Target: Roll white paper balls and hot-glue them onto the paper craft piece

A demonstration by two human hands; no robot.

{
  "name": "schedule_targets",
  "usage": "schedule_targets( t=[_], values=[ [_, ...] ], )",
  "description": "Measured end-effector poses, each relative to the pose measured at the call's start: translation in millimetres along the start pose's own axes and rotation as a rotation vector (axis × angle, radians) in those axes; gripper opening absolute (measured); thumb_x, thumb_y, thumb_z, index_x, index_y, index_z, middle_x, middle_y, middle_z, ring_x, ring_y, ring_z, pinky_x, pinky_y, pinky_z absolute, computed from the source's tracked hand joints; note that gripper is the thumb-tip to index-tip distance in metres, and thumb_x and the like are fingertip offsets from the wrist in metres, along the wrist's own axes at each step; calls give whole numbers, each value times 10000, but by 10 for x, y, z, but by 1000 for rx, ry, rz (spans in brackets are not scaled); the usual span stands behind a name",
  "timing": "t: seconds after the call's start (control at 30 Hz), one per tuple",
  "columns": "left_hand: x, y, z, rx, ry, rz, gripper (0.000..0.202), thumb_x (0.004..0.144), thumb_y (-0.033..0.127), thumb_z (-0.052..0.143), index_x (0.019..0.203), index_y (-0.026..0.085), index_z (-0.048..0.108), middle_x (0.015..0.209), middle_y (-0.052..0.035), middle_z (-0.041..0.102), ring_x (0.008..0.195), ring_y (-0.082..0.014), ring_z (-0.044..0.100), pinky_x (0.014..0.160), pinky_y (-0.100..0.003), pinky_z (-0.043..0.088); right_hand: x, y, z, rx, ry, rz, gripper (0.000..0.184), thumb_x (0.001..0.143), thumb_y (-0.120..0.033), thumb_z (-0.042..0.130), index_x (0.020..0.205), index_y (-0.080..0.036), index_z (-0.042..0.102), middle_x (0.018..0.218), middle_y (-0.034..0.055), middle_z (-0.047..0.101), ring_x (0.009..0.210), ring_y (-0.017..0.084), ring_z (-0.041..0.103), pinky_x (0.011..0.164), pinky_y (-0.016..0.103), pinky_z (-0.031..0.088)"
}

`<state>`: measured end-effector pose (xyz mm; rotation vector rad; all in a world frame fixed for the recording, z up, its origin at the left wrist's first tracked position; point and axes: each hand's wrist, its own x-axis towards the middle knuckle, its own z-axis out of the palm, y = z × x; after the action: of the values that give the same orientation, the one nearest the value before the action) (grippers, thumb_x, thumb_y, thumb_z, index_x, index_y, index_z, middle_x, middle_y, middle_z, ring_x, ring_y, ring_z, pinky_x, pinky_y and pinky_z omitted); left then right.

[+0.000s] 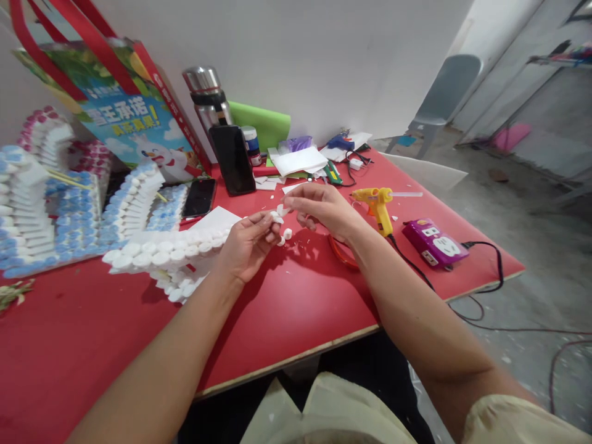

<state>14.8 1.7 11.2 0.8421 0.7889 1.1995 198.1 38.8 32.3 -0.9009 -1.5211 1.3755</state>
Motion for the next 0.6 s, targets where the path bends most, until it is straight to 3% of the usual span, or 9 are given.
schedule_targets(
  t=[0.27, 0.4, 0.6],
  values=[
    [26, 7, -34, -68, -21, -84, 100, 747, 159, 767, 728, 84, 706, 677, -31, 607, 531, -51, 439, 627, -221, 500, 25, 85, 1, -200, -3, -161, 186, 770, -306, 774, 770, -139, 693, 674, 2, 641, 506, 71, 500, 471, 219, 397],
    [37, -11, -41, -37, 1, -56, 128, 745, 174, 788, 722, 84, 699, 670, -28, 605, 537, -51, 451, 619, -208, 494, 0, 51, -14, -248, -21, -132, 223, 771, -330, 778, 728, -129, 692, 612, 3, 629, 470, 79, 513, 456, 227, 394],
    [27, -6, -36, 6, 43, -20, 145, 728, 187, 807, 735, 81, 708, 667, -29, 609, 545, -58, 471, 608, -210, 496, -27, -4, -13, -141, -91, -77, 250, 760, -356, 789, 791, -128, 693, 633, -2, 643, 461, 78, 541, 442, 214, 407]
  ],
)
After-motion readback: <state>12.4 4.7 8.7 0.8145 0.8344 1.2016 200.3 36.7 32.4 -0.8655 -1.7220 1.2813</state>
